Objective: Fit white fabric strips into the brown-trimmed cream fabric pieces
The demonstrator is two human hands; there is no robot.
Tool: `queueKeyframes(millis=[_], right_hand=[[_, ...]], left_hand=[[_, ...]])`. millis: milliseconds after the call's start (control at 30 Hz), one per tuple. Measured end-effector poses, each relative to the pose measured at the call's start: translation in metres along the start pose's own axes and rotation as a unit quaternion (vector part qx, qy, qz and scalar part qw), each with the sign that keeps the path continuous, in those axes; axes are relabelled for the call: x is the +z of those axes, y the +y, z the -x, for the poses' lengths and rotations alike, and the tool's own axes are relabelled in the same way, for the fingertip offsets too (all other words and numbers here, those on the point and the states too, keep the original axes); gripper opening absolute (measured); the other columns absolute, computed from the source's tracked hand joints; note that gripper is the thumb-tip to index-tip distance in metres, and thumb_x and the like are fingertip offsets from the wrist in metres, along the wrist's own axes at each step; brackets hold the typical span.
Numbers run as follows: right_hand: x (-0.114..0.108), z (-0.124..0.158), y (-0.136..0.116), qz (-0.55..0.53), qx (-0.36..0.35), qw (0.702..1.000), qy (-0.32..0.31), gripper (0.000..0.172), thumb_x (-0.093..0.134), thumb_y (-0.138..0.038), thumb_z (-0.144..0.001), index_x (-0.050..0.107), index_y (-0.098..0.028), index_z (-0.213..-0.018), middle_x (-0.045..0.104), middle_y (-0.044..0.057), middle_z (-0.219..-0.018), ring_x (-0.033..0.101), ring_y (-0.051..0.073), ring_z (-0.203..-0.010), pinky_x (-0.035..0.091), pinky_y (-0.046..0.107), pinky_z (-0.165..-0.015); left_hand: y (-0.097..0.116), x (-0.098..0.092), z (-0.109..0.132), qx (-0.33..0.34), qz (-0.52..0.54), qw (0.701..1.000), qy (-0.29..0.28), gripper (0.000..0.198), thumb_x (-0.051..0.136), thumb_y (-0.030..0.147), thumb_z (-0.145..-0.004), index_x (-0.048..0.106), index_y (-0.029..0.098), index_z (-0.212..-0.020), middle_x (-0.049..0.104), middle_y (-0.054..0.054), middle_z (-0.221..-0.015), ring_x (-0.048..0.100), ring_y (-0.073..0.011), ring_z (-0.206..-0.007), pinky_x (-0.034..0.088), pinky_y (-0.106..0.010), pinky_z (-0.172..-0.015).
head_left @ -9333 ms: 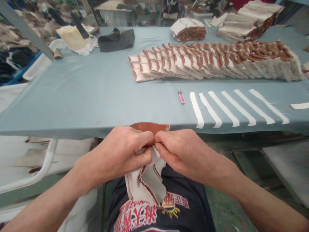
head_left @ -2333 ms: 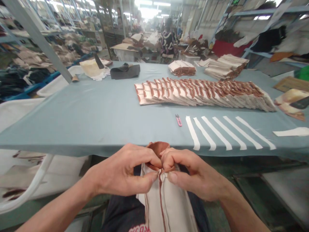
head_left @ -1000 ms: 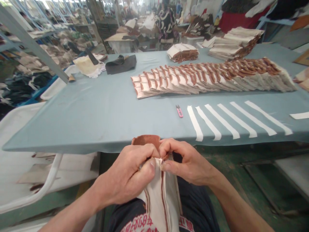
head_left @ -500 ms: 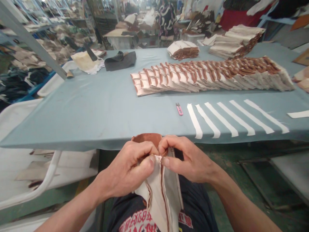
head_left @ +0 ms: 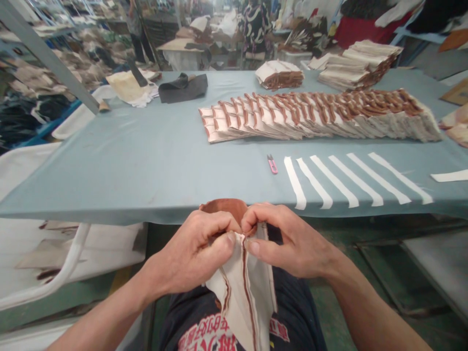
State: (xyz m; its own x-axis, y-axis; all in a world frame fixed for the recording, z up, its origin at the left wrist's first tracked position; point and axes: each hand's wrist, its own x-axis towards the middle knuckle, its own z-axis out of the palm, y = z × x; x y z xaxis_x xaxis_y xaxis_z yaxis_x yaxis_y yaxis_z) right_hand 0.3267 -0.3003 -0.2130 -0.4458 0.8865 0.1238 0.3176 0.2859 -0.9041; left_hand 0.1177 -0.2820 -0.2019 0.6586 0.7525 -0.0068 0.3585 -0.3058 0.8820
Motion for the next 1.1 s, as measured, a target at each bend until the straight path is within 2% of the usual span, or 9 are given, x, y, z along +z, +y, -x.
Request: queueKeyframes(millis=[433,667,767,833,933,1100], right_hand=[[0.004,-0.003,-0.002,0.014,0.032,0.999,-0.003,0.004,0.059,-0.019,-0.08,0.059,-0.02,-0.076,0.065,-0.002,-0.075,0.056,0.013,-0.07,0.041,0.028,-0.07],[-0.003,-0.004,-0.011,0.011,0.093,0.994,-0.048,0.006,0.059,-0.017,-0.079,0.061,-0.02,-0.075,0.064,-0.005,-0.073,0.056,0.011,-0.068,0.039,0.024,-0.064],[-0.004,-0.004,-0.012,-0.004,0.101,0.993,-0.06,0.007,0.059,-0.015,-0.08,0.063,-0.02,-0.076,0.065,-0.005,-0.074,0.057,0.01,-0.069,0.04,0.022,-0.065],[-0.003,-0.004,-0.012,0.0,0.108,0.992,-0.057,0.009,0.059,-0.015,-0.08,0.064,-0.02,-0.075,0.065,-0.006,-0.074,0.056,0.01,-0.068,0.04,0.022,-0.064],[0.001,-0.002,-0.014,0.023,0.114,0.992,-0.042,0.009,0.06,-0.015,-0.08,0.064,-0.02,-0.074,0.066,-0.005,-0.074,0.057,0.01,-0.068,0.04,0.023,-0.066],[0.005,-0.001,-0.016,0.06,0.097,0.993,-0.013,0.009,0.061,-0.019,-0.083,0.062,-0.02,-0.074,0.066,-0.004,-0.074,0.057,0.012,-0.069,0.041,0.025,-0.068]], left_hand=[[-0.002,-0.001,-0.001,-0.005,0.007,1.0,0.002,0.021,0.045,0.021,-0.083,0.056,0.015,-0.066,0.044,0.006,-0.058,0.039,-0.008,-0.053,0.03,-0.021,-0.051],[0.002,-0.006,0.001,-0.007,0.008,1.0,-0.016,0.022,0.046,0.02,-0.084,0.056,0.015,-0.065,0.042,0.006,-0.058,0.038,-0.0077,-0.053,0.029,-0.021,-0.052],[0.0,-0.008,0.002,-0.017,0.029,0.999,-0.041,0.022,0.047,0.021,-0.087,0.06,0.015,-0.069,0.047,0.006,-0.06,0.041,-0.0082,-0.056,0.032,-0.021,-0.053],[-0.004,-0.009,0.001,-0.015,0.052,0.997,-0.053,0.02,0.052,0.023,-0.087,0.06,0.014,-0.071,0.05,0.005,-0.063,0.042,-0.0082,-0.058,0.034,-0.02,-0.055],[-0.01,-0.009,0.0,-0.02,0.075,0.995,-0.057,0.022,0.062,0.026,-0.086,0.055,0.016,-0.067,0.044,0.008,-0.061,0.036,-0.0068,-0.056,0.03,-0.019,-0.05],[-0.011,-0.01,-0.002,-0.013,0.076,0.995,-0.059,0.016,0.056,0.018,-0.082,0.052,0.016,-0.067,0.041,0.008,-0.061,0.034,-0.0067,-0.056,0.027,-0.02,-0.05]])
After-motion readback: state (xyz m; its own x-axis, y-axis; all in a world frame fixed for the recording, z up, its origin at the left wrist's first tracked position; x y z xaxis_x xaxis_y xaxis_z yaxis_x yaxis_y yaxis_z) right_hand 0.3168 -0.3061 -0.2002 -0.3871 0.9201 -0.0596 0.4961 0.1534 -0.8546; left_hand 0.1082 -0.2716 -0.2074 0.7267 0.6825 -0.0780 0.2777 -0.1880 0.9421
